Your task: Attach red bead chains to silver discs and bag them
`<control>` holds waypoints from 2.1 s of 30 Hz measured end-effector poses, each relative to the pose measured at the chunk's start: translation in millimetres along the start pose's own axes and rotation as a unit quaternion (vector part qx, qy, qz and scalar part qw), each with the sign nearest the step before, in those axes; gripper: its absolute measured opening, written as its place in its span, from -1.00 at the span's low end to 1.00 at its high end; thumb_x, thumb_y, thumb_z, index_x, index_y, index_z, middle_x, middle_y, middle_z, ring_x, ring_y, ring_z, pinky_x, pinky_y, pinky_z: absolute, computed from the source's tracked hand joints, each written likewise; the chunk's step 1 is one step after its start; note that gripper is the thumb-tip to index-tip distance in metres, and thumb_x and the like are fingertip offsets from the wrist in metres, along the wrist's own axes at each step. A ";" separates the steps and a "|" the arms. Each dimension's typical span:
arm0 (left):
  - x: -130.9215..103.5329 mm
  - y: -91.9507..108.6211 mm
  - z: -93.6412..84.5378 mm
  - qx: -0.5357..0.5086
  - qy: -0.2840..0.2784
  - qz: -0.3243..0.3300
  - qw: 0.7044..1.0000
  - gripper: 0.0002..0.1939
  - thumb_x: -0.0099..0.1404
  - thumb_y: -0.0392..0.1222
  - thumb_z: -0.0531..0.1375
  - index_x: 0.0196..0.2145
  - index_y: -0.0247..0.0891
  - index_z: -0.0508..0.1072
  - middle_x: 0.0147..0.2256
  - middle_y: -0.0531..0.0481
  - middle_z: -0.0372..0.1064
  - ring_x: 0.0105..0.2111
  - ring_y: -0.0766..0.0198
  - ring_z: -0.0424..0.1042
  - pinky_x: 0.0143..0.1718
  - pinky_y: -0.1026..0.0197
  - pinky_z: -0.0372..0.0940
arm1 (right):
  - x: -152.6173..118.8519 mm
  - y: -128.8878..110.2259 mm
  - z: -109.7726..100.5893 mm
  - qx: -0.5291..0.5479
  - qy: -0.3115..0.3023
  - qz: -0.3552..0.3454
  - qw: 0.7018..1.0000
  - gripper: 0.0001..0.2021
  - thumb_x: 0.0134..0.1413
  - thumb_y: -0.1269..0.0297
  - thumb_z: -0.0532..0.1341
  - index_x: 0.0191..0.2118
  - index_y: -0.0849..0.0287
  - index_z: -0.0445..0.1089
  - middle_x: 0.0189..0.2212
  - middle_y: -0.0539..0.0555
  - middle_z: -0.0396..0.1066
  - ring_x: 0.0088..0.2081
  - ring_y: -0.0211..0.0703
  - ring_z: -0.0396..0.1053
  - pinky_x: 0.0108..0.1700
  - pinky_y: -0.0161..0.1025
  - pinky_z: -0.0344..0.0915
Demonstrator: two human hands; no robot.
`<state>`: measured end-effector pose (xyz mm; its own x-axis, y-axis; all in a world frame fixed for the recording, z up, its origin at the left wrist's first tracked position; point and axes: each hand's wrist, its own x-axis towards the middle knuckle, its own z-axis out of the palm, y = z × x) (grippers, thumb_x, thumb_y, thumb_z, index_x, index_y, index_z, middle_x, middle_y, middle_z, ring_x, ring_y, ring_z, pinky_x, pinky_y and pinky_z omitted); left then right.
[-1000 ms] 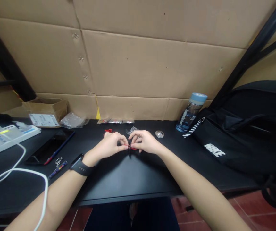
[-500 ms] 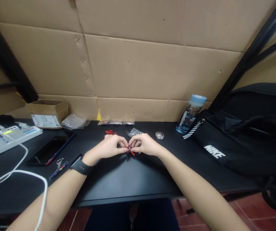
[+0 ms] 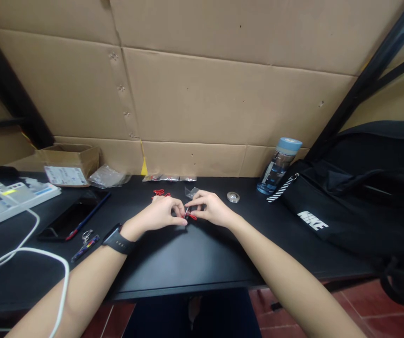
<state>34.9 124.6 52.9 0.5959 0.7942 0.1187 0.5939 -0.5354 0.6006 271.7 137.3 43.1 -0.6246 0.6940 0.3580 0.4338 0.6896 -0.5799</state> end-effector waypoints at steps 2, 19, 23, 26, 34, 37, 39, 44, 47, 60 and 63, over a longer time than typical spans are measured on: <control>0.1 -1.2 -1.5 0.009 0.003 -0.006 1.000 -0.71 0.13 0.13 0.35 -0.38 -0.13 0.54 -0.39 0.09 0.61 -0.33 0.18 0.57 -0.14 0.20 0.21 | 0.1 0.5 2.1 -0.015 -0.001 -0.020 1.000 -0.67 0.09 0.36 0.38 0.00 0.04 0.57 -0.13 0.09 0.47 -0.37 -0.28 0.41 -0.22 -0.29 0.36; 2.9 4.3 -5.9 0.045 0.040 -0.088 0.994 -0.62 0.05 0.21 0.38 -0.45 -0.18 0.54 -0.46 0.11 0.57 -0.38 0.21 0.52 -0.19 0.20 0.10 | -4.3 -15.7 -6.8 -0.068 -0.030 -0.005 0.997 -0.57 0.00 0.31 0.38 0.04 0.13 0.53 -0.18 0.10 0.62 -0.21 -0.11 0.56 -0.14 -0.30 0.38; 4.0 3.5 -6.2 0.050 0.051 -0.102 0.992 -0.58 0.01 0.25 0.39 -0.46 -0.17 0.55 -0.46 0.12 0.57 -0.36 0.20 0.52 -0.18 0.19 0.08 | -1.5 -17.4 -2.8 -0.065 -0.041 0.007 0.997 -0.43 -0.15 0.13 0.51 0.04 0.15 0.50 -0.21 0.09 0.60 -0.20 -0.08 0.54 -0.13 -0.27 0.38; 4.6 3.0 -5.5 0.066 0.059 -0.109 0.990 -0.57 0.02 0.28 0.37 -0.47 -0.16 0.54 -0.48 0.13 0.55 -0.37 0.20 0.51 -0.16 0.17 0.05 | 0.4 -16.8 2.3 -0.075 -0.030 0.018 0.997 -0.47 -0.15 0.15 0.52 0.00 0.12 0.50 -0.20 0.07 0.59 -0.21 -0.10 0.52 -0.15 -0.27 0.37; 4.1 3.5 -8.1 0.132 0.097 -0.107 0.981 -0.53 0.00 0.31 0.36 -0.48 -0.18 0.49 -0.48 0.12 0.51 -0.37 0.18 0.46 -0.17 0.14 0.03 | 2.3 -21.6 14.1 -0.114 -0.007 0.036 0.993 -0.63 -0.07 0.24 0.46 -0.09 0.11 0.50 -0.21 0.05 0.57 -0.23 -0.14 0.50 -0.20 -0.28 0.32; 5.4 1.1 -6.3 0.142 0.140 -0.083 0.976 -0.53 0.25 0.29 0.19 -0.47 -0.20 0.44 -0.44 0.07 0.49 -0.36 0.18 0.43 -0.18 0.13 0.07 | -0.3 -27.9 4.6 -0.150 -0.016 0.051 0.987 -0.61 -0.13 0.18 0.47 -0.11 0.07 0.52 -0.24 0.04 0.58 -0.24 -0.10 0.51 -0.25 -0.27 0.31; 7.8 -1.5 -0.9 0.149 0.193 -0.064 0.968 -0.58 0.39 0.19 0.05 -0.37 -0.19 0.43 -0.33 0.00 0.52 -0.26 0.14 0.45 -0.17 0.12 0.11 | -3.2 -30.7 -9.6 -0.153 -0.021 0.050 0.987 -0.62 -0.16 0.16 0.47 -0.13 0.04 0.53 -0.26 0.01 0.58 -0.25 -0.09 0.52 -0.24 -0.27 0.31; 12.9 -4.8 16.3 0.209 0.211 0.001 0.955 -0.59 0.40 0.01 0.08 0.15 -0.09 0.30 0.20 -0.17 0.32 0.19 -0.05 0.26 0.04 -0.06 0.11 | -9.0 -21.0 -51.3 -0.095 0.088 0.068 0.989 -0.62 -0.11 0.28 0.42 -0.08 0.09 0.49 -0.19 0.02 0.57 -0.23 -0.16 0.51 -0.21 -0.30 0.36; 13.3 -5.5 19.6 0.227 0.167 0.025 0.959 -0.52 0.42 0.01 0.06 0.25 -0.03 0.22 0.29 -0.15 0.23 0.28 -0.07 0.15 0.11 -0.15 0.07 | -9.6 -6.2 -62.3 -0.070 0.131 0.062 0.987 -0.61 -0.13 0.37 0.41 -0.09 0.17 0.47 -0.19 0.05 0.55 -0.22 -0.17 0.51 -0.20 -0.30 0.39; 14.7 -23.4 23.3 0.224 0.052 -0.003 0.973 -0.61 0.42 -0.01 0.05 0.12 -0.02 0.45 0.18 -0.06 0.40 0.29 -0.17 0.13 0.19 -0.35 0.00 | -6.4 0.3 -46.0 -0.003 0.050 0.077 0.996 -0.63 -0.10 0.36 0.40 -0.08 0.16 0.53 -0.20 0.07 0.56 -0.20 -0.14 0.51 -0.11 -0.23 0.44; 13.1 -21.8 22.9 0.221 0.051 -0.007 0.974 -0.60 0.42 -0.03 0.04 0.14 -0.02 0.43 0.17 -0.09 0.40 0.27 -0.14 0.16 0.19 -0.34 0.01 | -5.6 -5.1 -43.0 0.135 0.017 0.114 0.984 -0.58 -0.11 0.24 0.44 -0.06 0.22 0.51 -0.17 0.12 0.57 -0.16 -0.10 0.53 -0.09 -0.20 0.47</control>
<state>42.1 140.2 23.3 0.5420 0.8150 0.2050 0.7902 -0.5773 0.2057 300.9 138.8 75.5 -0.5068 0.8338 0.2189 0.3689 0.4393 -0.8191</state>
